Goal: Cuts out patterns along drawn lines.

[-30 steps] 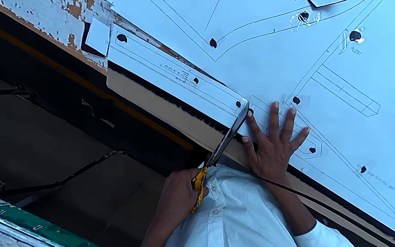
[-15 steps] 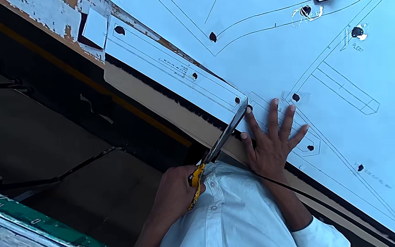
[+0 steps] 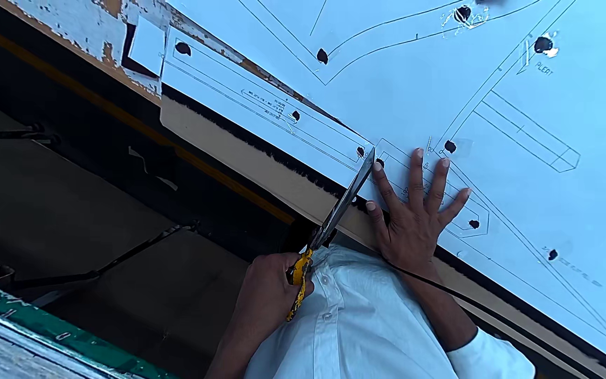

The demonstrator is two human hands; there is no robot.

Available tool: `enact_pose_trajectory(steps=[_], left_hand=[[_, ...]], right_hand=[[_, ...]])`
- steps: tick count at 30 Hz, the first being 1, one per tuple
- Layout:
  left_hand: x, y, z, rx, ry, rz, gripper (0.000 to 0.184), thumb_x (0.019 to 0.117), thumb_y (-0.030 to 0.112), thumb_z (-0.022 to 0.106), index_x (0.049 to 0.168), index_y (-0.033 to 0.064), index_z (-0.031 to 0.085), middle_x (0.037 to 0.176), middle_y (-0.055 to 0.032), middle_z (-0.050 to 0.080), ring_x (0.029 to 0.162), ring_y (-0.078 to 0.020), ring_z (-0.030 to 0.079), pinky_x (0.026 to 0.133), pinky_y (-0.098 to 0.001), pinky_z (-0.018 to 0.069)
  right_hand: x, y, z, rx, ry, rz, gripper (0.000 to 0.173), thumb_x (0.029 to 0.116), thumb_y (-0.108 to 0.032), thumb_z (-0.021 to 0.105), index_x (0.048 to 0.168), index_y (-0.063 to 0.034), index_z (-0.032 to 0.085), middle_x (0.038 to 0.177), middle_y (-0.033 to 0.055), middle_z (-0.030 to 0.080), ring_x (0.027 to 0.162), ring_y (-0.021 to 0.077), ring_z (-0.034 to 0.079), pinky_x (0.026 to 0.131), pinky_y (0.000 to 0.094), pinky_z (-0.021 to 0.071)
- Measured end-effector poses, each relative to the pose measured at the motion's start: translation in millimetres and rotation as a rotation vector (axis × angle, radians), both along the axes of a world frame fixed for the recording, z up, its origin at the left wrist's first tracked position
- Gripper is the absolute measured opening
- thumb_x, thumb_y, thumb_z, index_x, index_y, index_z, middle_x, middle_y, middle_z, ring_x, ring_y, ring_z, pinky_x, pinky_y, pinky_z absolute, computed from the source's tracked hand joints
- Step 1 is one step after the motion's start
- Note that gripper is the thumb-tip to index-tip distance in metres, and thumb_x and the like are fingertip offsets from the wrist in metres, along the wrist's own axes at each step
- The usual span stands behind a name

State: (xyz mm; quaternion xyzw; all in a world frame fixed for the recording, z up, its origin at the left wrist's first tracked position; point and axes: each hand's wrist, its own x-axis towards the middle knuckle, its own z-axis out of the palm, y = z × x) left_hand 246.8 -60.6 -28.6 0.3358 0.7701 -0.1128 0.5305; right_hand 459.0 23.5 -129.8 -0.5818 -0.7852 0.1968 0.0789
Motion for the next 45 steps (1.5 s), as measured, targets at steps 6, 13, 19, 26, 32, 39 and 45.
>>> enact_pose_trajectory(steps=[6, 13, 19, 26, 32, 39, 45], left_hand=[[0.8, 0.2, 1.3, 0.002, 0.012, -0.009, 0.008, 0.0847, 0.017, 0.081, 0.092, 0.0162, 0.077, 0.079, 0.0041, 0.072, 0.067, -0.0087, 0.066, 0.064, -0.0325, 0.0547], [-1.3, 2.1, 4.2, -0.007, 0.017, -0.006, 0.009, 0.0842, 0.016, 0.082, 0.091, 0.0170, 0.077, 0.078, 0.0043, 0.072, 0.065, -0.0081, 0.066, 0.062, -0.0307, 0.0556], [-2.2, 3.3, 4.8, 0.001, 0.016, -0.005, 0.008, 0.0834, 0.014, 0.082, 0.089, 0.0176, 0.077, 0.078, 0.0050, 0.072, 0.065, -0.0074, 0.066, 0.061, -0.0299, 0.0552], [-7.8, -1.7, -1.6, 0.043, 0.031, -0.043, 0.015, 0.0802, 0.017, 0.085, 0.093, 0.0180, 0.078, 0.074, 0.0044, 0.070, 0.063, -0.0103, 0.064, 0.061, -0.0360, 0.0543], [-5.9, 2.5, -3.3, 0.075, 0.032, -0.048, 0.015, 0.0801, 0.016, 0.083, 0.093, 0.0176, 0.077, 0.074, 0.0047, 0.071, 0.062, -0.0091, 0.064, 0.059, -0.0346, 0.0548], [-5.6, 1.6, -3.5, 0.083, 0.030, -0.063, 0.012, 0.0804, 0.016, 0.084, 0.090, 0.0184, 0.077, 0.070, 0.0047, 0.068, 0.060, -0.0097, 0.062, 0.057, -0.0345, 0.0527], [-6.1, 5.3, -1.4, 0.062, 0.028, -0.047, 0.014, 0.0793, 0.013, 0.086, 0.088, 0.0179, 0.077, 0.068, 0.0047, 0.067, 0.059, -0.0096, 0.061, 0.057, -0.0334, 0.0521]], right_hand=[[0.2, -0.4, -0.4, -0.002, 0.012, 0.001, 0.054, 0.1044, -0.064, 0.026, 0.157, -0.0523, 0.033, 0.171, 0.0054, 0.020, 0.158, 0.0407, 0.004, 0.111, 0.0814, -0.0040], [-0.2, -0.2, 0.2, -0.006, -0.008, -0.001, 0.054, 0.1042, -0.065, 0.026, 0.157, -0.0531, 0.032, 0.171, 0.0061, 0.019, 0.158, 0.0406, 0.004, 0.112, 0.0810, -0.0037], [-0.6, 0.1, -0.7, 0.002, -0.003, 0.000, 0.054, 0.1040, -0.065, 0.028, 0.156, -0.0524, 0.033, 0.171, 0.0059, 0.020, 0.158, 0.0412, 0.005, 0.110, 0.0821, -0.0033], [-1.1, 0.3, -0.2, -0.006, -0.003, -0.001, 0.055, 0.1039, -0.065, 0.027, 0.157, -0.0521, 0.033, 0.172, 0.0050, 0.019, 0.158, 0.0406, 0.004, 0.111, 0.0817, -0.0043], [-0.3, 0.3, -0.8, -0.005, -0.001, -0.001, 0.055, 0.1037, -0.065, 0.028, 0.157, -0.0519, 0.033, 0.171, 0.0049, 0.019, 0.158, 0.0407, 0.004, 0.111, 0.0812, -0.0039], [-0.4, 0.3, -0.7, -0.009, -0.010, 0.000, 0.055, 0.1037, -0.066, 0.026, 0.157, -0.0523, 0.033, 0.171, 0.0055, 0.019, 0.158, 0.0410, 0.004, 0.111, 0.0813, -0.0040], [-0.5, -0.1, -0.7, -0.014, -0.005, -0.003, 0.055, 0.1038, -0.066, 0.026, 0.157, -0.0524, 0.032, 0.172, 0.0054, 0.019, 0.158, 0.0402, 0.003, 0.111, 0.0816, -0.0047]])
